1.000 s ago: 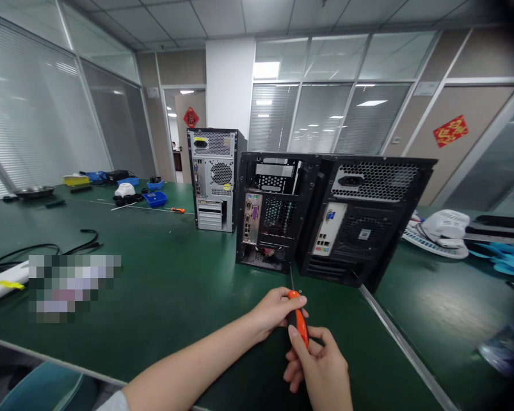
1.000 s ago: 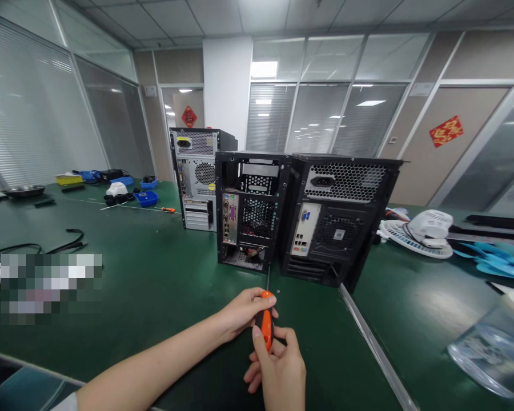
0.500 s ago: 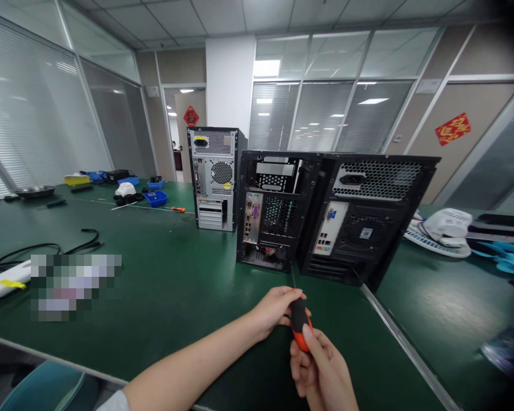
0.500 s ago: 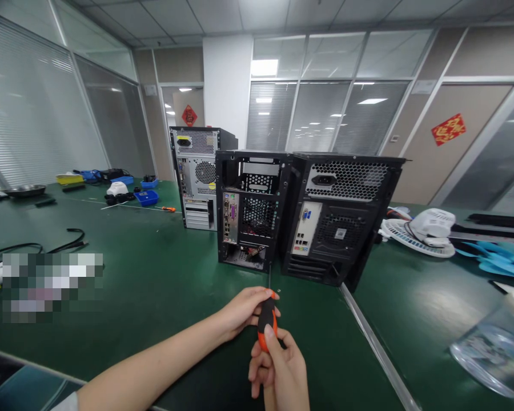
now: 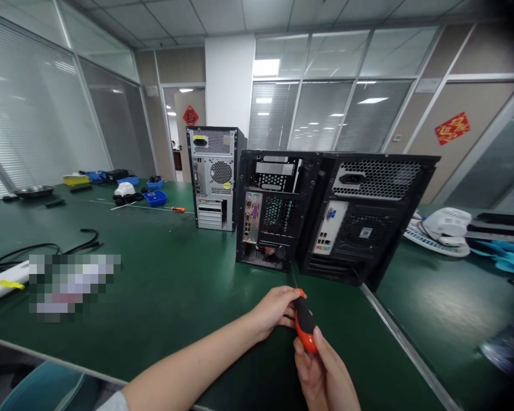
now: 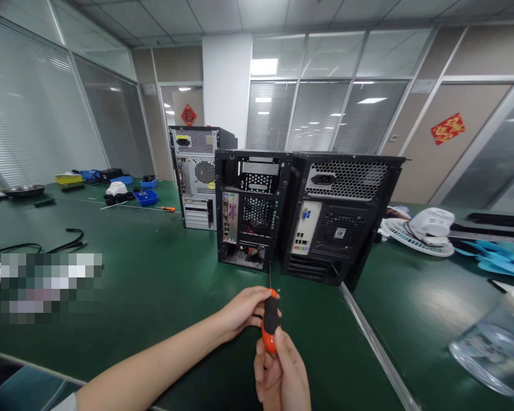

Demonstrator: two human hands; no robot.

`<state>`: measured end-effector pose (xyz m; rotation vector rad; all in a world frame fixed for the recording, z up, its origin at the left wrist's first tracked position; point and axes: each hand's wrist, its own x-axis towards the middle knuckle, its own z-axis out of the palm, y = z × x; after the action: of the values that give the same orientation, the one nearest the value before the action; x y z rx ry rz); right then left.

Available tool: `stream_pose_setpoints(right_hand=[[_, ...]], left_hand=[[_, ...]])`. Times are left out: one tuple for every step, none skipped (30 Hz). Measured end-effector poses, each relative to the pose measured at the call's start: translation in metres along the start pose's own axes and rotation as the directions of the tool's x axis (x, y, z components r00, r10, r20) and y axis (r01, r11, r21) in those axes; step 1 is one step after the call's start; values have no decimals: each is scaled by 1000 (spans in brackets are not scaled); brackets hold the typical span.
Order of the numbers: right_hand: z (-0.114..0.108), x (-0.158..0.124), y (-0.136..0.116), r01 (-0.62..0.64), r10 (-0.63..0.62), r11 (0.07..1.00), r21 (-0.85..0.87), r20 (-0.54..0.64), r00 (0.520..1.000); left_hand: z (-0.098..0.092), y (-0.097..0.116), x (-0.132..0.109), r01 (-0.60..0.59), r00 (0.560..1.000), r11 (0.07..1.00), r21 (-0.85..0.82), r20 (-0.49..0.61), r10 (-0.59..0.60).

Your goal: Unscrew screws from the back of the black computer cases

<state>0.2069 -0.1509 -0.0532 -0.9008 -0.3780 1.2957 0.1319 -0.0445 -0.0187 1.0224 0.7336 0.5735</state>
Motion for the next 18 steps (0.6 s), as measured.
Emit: stream_pose_setpoints(right_hand=[[-1,0,0,-16,16,1000,14,5,1000],[-3,0,0,-39,39,999,24,18,999],[-5,0,0,-67,66,997,27,40,997],[-6,1,0,-95,93,995,24,67,993],[-8,1,0,-117,115,993,19,94,989],[-9,1,0,-134,132,991,14,120,984],[-10,1,0,-144,140,989,15,139,980],[-10,0,1,-150,144,988,23,152,978],[-10,0,1,-156,148,987,35,161,976],[-9,0,1,-168,158,985,45,173,972],[-9,-1,1,-185,172,981,53,189,967],[-8,-1,1,-204,187,977,60,208,960],[-7,-1,1,-222,202,973,68,227,953],[-6,-2,0,-241,216,968,75,248,944],[-6,-2,0,-256,225,963,85,268,937],[-6,-2,0,-269,232,958,97,284,930],[-6,-2,1,-280,237,954,111,298,925],[-7,-2,1,-291,240,949,124,314,918]], left_hand=[[0,0,0,-3,1000,1000,-1,0,3],[0,-1,1,-7,1000,1000,-3,0,7],[0,-1,1,-11,1000,1000,-5,-1,11],[0,-2,2,-13,1000,1000,-7,-3,13],[0,-2,2,-17,1000,1000,-9,-5,17],[0,-2,2,-19,1000,1000,-11,-8,19],[0,-2,2,-18,1000,1000,-10,-11,18],[0,-2,2,-16,1000,1000,-8,-15,16],[0,-2,2,-11,1000,1000,-4,-17,11],[0,-1,1,-6,1000,1000,-1,-19,6],[0,-1,1,0,1000,1000,2,-21,0],[1,0,0,8,1000,1000,5,-22,-8],[1,0,0,14,1000,1000,5,-23,-13],[1,1,-1,17,1000,1000,4,-25,-17],[1,1,-1,18,1000,1000,1,-24,-18],[1,1,-1,17,1000,1000,-3,-24,-17],[1,1,0,15,1000,1000,-8,-22,-16],[0,0,0,14,1000,1000,-14,-18,-14]])
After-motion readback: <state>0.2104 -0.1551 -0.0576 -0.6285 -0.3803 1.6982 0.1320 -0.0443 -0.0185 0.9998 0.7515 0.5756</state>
